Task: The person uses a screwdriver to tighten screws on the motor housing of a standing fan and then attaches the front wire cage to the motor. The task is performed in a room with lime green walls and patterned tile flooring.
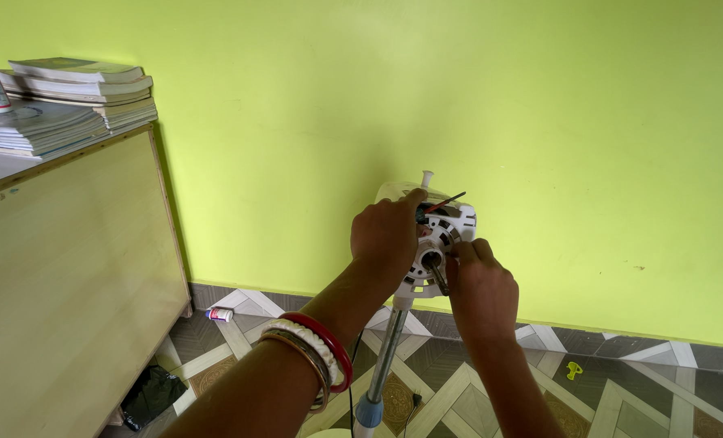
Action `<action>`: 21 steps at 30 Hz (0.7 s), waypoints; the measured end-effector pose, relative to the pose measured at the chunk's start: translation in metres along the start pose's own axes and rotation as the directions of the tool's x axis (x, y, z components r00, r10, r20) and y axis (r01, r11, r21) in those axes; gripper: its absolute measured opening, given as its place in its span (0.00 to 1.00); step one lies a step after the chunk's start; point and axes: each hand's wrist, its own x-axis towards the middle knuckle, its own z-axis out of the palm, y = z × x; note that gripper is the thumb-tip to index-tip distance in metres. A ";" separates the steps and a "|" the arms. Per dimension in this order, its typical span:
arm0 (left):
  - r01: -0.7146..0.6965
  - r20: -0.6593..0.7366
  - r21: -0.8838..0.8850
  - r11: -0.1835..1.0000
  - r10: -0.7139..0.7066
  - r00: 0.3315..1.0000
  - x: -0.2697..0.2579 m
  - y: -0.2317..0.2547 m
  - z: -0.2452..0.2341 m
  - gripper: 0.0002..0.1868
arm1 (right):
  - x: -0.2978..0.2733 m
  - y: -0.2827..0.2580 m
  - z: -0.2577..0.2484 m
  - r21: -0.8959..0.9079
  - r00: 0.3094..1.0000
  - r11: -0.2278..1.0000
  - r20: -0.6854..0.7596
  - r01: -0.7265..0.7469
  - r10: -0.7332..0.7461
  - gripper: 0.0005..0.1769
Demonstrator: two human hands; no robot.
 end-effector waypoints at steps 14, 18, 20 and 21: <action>0.016 0.073 0.068 0.998 -0.020 0.997 0.002 0.002 -0.003 0.27 | 0.021 -0.001 0.000 -0.116 0.973 0.993 0.221 -0.037 0.062 0.06; -0.003 0.042 0.051 0.999 0.001 0.999 0.004 0.002 -0.001 0.28 | 0.035 0.004 0.002 -0.191 0.955 0.973 0.287 0.132 -0.073 0.07; 0.001 0.021 0.033 0.999 -0.002 1.000 0.003 0.000 0.001 0.27 | 0.035 0.005 0.003 -0.233 0.951 0.952 0.282 0.200 -0.131 0.06; 0.002 0.009 0.024 1.000 -0.002 1.000 0.003 0.000 0.002 0.26 | 0.031 0.005 0.002 -0.167 0.967 0.980 0.247 0.109 -0.066 0.04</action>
